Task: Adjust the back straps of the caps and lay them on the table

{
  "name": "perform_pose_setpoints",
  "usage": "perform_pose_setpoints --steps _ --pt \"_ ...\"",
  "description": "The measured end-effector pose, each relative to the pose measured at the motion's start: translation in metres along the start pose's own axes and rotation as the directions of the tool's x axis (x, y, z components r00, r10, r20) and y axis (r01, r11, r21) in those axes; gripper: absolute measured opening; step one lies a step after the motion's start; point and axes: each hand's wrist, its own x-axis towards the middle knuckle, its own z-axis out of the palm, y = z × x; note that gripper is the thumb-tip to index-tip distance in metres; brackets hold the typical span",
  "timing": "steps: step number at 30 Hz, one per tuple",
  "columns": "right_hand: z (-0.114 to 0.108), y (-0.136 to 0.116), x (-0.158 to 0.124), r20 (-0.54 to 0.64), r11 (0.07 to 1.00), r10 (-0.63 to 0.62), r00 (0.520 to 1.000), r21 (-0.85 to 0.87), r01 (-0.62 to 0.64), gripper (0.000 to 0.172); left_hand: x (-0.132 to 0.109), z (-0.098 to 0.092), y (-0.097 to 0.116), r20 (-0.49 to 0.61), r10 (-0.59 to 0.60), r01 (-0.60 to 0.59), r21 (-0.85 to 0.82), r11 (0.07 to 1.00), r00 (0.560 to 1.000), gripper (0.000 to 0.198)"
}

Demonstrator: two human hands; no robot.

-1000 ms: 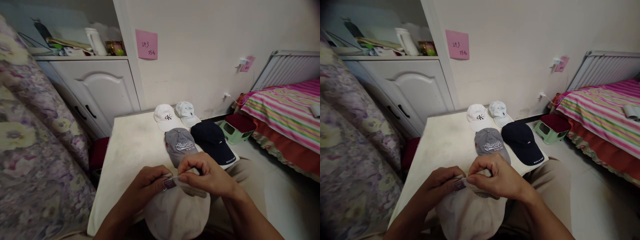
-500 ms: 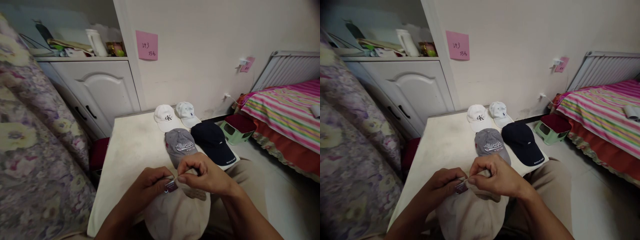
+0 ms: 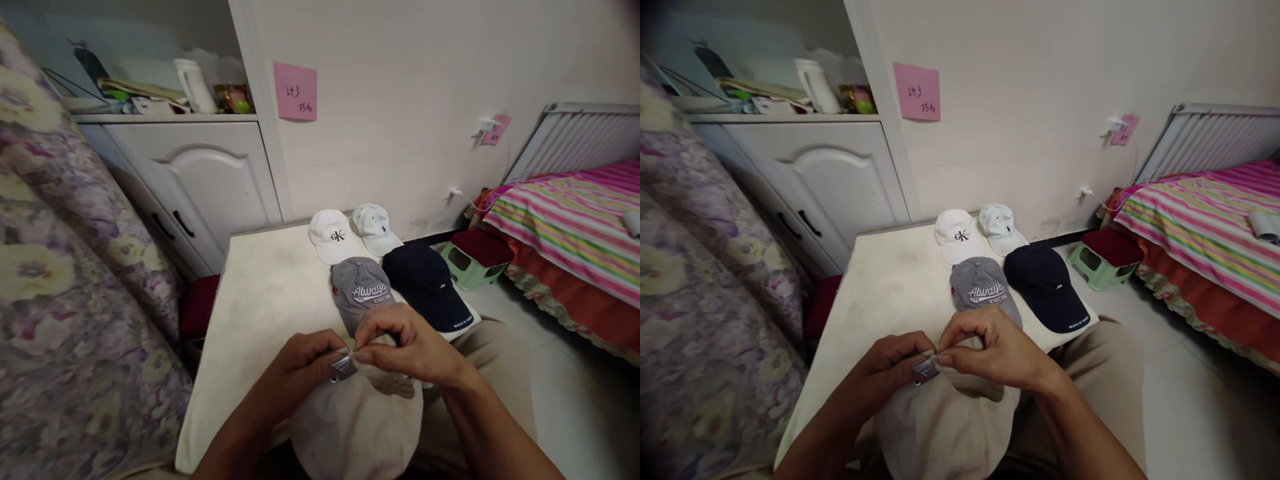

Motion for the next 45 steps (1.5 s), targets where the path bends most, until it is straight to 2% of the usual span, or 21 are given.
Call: perform_pose_setpoints --steps 4,12,17,21,27,31,36,45 --pt "-0.001 0.001 0.001 0.018 0.999 0.01 1.0 0.03 -0.01 0.013 0.001 0.001 0.0 0.0 0.009 -0.009 0.011 1.0 1.0 0.029" --pt "0.002 0.003 0.002 0.055 0.979 0.125 0.991 0.156 -0.132 0.011 0.002 0.002 -0.002 -0.009 0.031 -0.031 0.059 0.998 0.999 0.027" --pt "0.006 0.004 0.002 0.078 0.97 0.14 0.987 0.19 -0.152 0.02 0.002 0.002 -0.007 -0.016 0.059 -0.057 0.111 0.992 0.998 0.021" --pt "0.008 0.005 0.001 0.046 0.961 0.157 0.987 0.225 -0.163 0.021 0.005 -0.002 -0.009 0.002 0.073 -0.073 0.047 0.996 0.997 0.022" --pt "0.01 0.004 0.002 -0.034 0.959 0.162 0.986 0.24 -0.15 0.019 0.006 -0.008 -0.012 -0.056 0.028 -0.035 -0.125 0.992 0.998 0.028" --pt "0.013 0.004 0.003 -0.028 0.96 0.166 0.986 0.233 -0.155 0.017 0.006 -0.009 -0.012 -0.095 0.001 -0.014 -0.132 0.991 0.995 0.025" --pt "0.015 0.006 0.005 -0.036 0.96 0.159 0.987 0.241 -0.146 0.018 0.006 -0.009 -0.012 -0.092 -0.011 -0.005 -0.166 0.986 0.996 0.027" --pt "0.013 0.008 0.004 0.003 0.959 0.171 0.985 0.227 -0.168 0.021 0.007 -0.009 -0.012 -0.116 -0.014 0.0 -0.12 0.993 0.993 0.027"
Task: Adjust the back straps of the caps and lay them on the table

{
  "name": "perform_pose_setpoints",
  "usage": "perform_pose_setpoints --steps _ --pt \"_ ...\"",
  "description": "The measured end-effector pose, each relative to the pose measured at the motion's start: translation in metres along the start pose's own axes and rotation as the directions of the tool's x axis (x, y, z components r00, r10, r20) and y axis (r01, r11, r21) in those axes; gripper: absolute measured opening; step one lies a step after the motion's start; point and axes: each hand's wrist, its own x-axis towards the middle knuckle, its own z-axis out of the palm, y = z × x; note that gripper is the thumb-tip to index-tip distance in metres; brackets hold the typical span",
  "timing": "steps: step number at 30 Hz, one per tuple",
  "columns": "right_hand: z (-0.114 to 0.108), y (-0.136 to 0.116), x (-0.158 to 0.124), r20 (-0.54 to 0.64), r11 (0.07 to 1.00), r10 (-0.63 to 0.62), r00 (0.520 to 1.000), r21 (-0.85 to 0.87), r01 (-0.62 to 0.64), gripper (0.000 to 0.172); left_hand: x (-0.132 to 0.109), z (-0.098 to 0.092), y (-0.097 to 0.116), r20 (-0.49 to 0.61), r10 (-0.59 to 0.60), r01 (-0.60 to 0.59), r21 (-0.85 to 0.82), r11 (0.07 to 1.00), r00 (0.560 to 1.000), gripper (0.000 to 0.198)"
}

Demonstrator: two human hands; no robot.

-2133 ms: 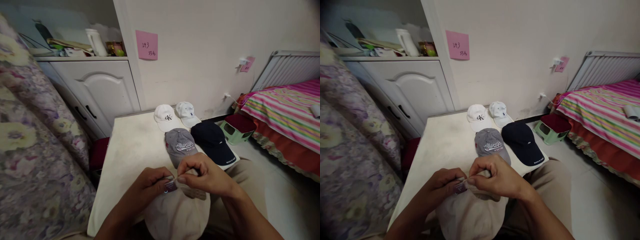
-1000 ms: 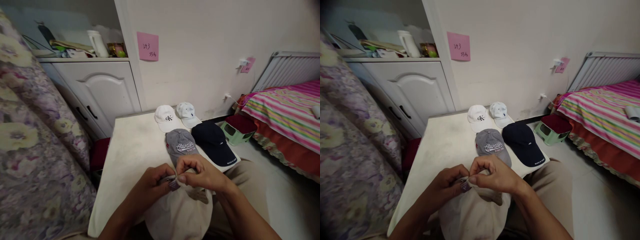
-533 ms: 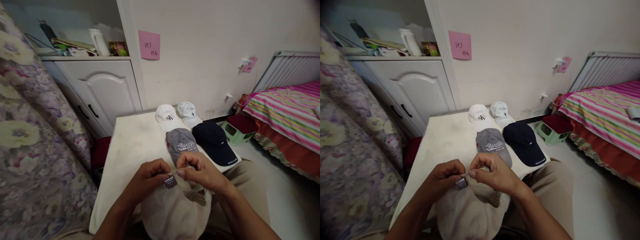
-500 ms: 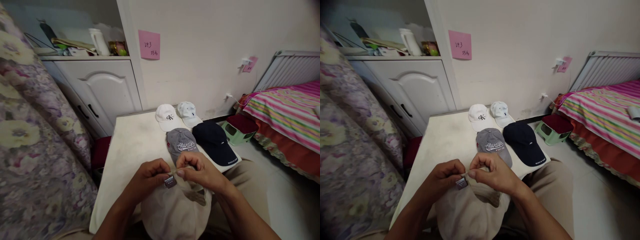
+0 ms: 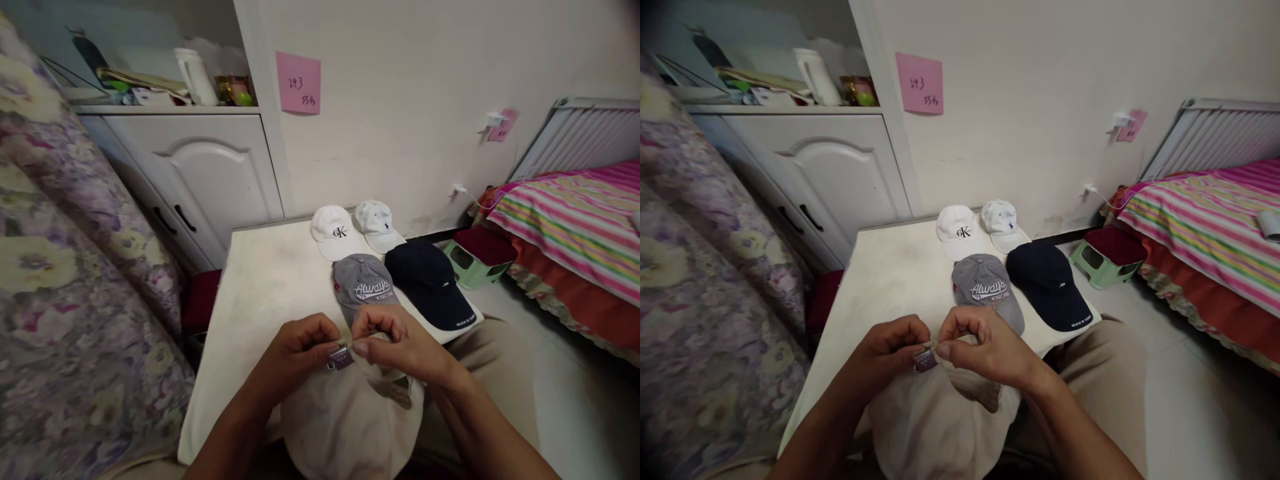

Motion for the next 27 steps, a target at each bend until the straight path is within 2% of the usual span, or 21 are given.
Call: perform_pose_setpoints --steps 7,14,22,27 --pt "-0.0006 -0.0036 0.0006 0.015 0.998 -0.032 0.999 -0.057 0.032 0.01 -0.0014 0.0019 0.0004 0.006 -0.023 0.023 0.012 1.0 1.0 0.03" --pt "-0.0023 -0.0004 0.0028 0.044 0.998 -0.024 0.999 -0.053 0.027 0.007 -0.0012 0.0006 -0.001 0.023 -0.007 0.007 -0.012 1.0 1.0 0.028" --pt "-0.0062 0.0019 0.0049 0.114 0.996 -0.084 0.99 -0.02 0.087 0.014 -0.0016 0.0025 0.0005 0.04 -0.003 0.004 -0.042 0.999 0.999 0.027" --pt "-0.0042 0.0024 0.0045 0.084 0.996 -0.031 0.996 0.085 0.024 0.021 -0.0008 0.0015 0.0003 0.028 -0.025 0.025 -0.005 1.0 0.999 0.026"
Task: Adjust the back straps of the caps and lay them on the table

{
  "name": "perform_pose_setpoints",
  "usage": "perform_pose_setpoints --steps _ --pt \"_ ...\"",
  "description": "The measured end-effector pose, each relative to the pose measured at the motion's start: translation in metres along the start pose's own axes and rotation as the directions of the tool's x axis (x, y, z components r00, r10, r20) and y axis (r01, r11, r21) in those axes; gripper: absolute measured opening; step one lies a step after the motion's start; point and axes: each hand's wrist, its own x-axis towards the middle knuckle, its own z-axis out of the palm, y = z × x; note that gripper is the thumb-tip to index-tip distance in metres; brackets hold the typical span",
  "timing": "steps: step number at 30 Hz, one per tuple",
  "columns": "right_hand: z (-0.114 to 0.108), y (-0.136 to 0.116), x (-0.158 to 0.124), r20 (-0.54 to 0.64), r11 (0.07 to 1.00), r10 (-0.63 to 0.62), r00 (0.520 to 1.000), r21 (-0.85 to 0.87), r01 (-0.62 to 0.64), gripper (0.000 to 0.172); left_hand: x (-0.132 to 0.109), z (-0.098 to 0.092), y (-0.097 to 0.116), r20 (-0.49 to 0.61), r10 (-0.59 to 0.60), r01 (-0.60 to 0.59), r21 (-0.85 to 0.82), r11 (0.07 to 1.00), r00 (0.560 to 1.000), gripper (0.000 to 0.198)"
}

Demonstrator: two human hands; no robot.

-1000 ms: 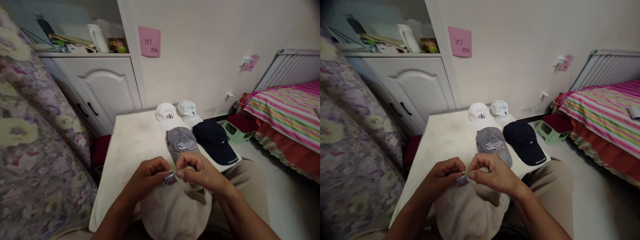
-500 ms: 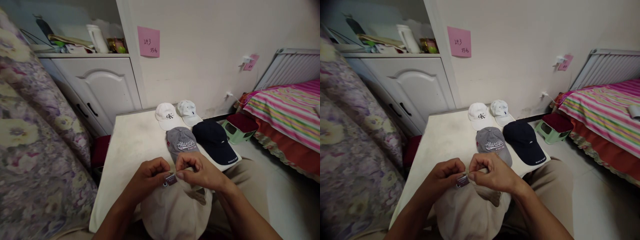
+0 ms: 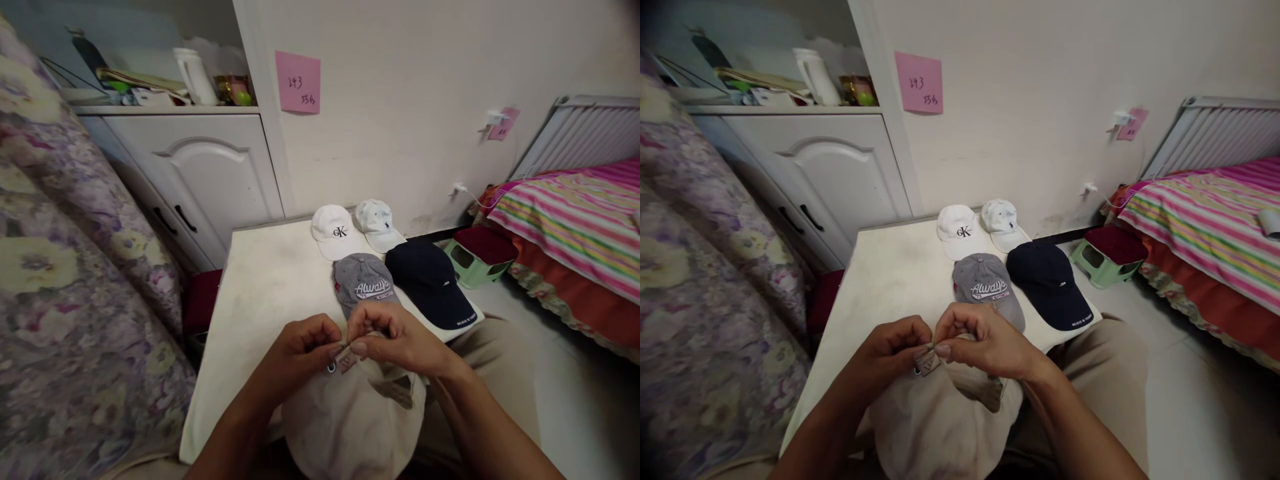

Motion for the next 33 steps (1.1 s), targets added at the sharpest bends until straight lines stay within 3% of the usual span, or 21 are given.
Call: perform_pose_setpoints --steps 8,15,22,25,29,33 --pt "-0.007 0.012 -0.009 0.023 0.996 0.074 0.997 0.053 -0.075 0.023 0.001 -0.003 -0.004 0.031 0.017 -0.016 -0.044 0.999 0.999 0.028" --pt "0.001 -0.001 -0.008 0.006 0.995 -0.022 1.0 -0.094 0.022 0.009 0.0 0.0 -0.003 0.087 0.013 -0.008 -0.057 0.998 0.996 0.027" --pt "-0.004 0.004 -0.01 0.02 0.995 0.094 0.995 0.025 -0.095 0.022 -0.002 -0.001 0.002 0.059 0.001 0.001 -0.038 0.999 0.998 0.027" --pt "-0.008 0.007 -0.015 0.028 0.985 0.173 0.985 -0.002 -0.173 0.024 -0.001 -0.002 0.001 0.066 0.01 -0.007 -0.051 0.999 0.998 0.027" --pt "-0.005 0.006 -0.017 0.03 0.986 0.155 0.987 -0.069 -0.153 0.021 -0.001 0.001 0.001 0.083 -0.013 0.016 -0.033 0.999 0.996 0.026" --pt "-0.004 0.006 -0.016 0.069 0.987 0.161 0.985 -0.02 -0.16 0.025 -0.001 0.001 0.001 0.07 -0.023 0.024 -0.026 0.999 0.997 0.027"
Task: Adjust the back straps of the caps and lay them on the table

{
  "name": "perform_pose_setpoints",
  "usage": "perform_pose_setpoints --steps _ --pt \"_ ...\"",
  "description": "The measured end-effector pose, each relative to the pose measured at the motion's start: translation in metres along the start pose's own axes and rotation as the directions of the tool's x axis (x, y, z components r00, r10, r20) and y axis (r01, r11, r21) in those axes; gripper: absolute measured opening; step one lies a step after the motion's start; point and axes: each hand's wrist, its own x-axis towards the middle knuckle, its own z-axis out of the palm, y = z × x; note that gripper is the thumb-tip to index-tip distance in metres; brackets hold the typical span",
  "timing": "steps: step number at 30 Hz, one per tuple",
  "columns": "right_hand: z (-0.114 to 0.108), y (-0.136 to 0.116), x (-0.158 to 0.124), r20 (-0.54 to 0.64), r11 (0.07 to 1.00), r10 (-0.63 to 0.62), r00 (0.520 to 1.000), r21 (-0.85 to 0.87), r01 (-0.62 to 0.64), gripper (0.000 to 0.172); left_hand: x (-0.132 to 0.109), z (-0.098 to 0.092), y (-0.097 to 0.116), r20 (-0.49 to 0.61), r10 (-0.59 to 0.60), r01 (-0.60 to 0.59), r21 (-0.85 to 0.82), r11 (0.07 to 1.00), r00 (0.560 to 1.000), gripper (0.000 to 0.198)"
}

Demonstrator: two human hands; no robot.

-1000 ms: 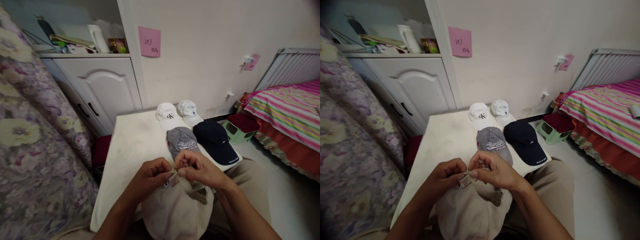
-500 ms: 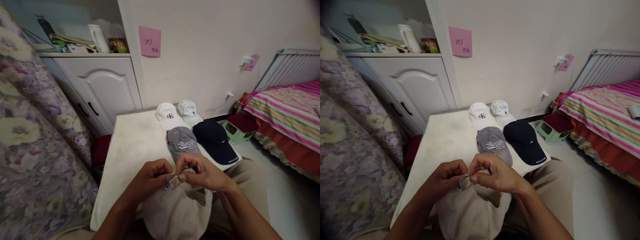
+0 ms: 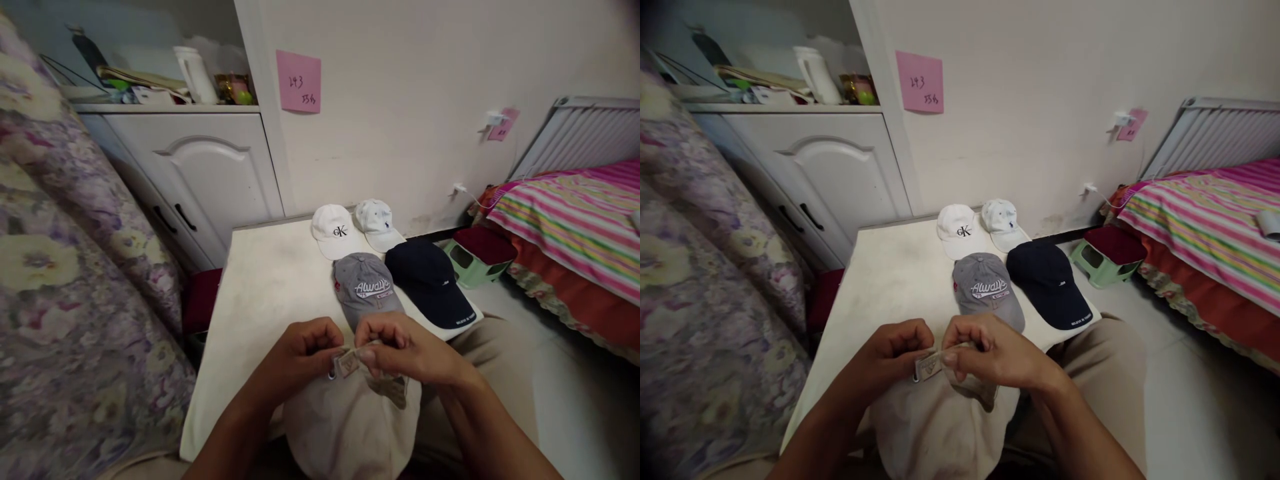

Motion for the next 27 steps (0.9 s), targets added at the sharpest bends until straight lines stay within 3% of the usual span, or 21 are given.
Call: perform_pose_setpoints --steps 5,11,17,23,27 --pt "-0.005 0.002 -0.004 -0.015 0.998 0.054 0.998 0.031 -0.053 0.032 0.0 -0.003 0.0 0.01 -0.009 0.009 -0.021 1.0 1.0 0.029" --pt "0.002 -0.001 -0.002 -0.003 1.0 0.0 1.0 0.025 0.001 0.031 0.003 0.002 0.001 0.042 -0.023 0.021 0.059 0.998 0.999 0.03" --pt "-0.002 0.009 -0.006 0.036 0.993 0.081 0.996 0.08 -0.084 0.031 0.002 -0.002 0.001 0.016 -0.034 0.033 0.084 0.996 0.999 0.031" --pt "0.001 0.009 -0.005 0.052 0.998 0.021 0.998 0.064 -0.025 0.027 0.002 0.002 -0.002 0.064 -0.017 0.011 0.097 0.995 0.998 0.035" --pt "0.0 0.011 -0.006 0.047 0.994 0.044 0.998 0.097 -0.048 0.029 0.002 0.004 -0.002 0.036 -0.037 0.033 0.093 0.995 0.999 0.033"
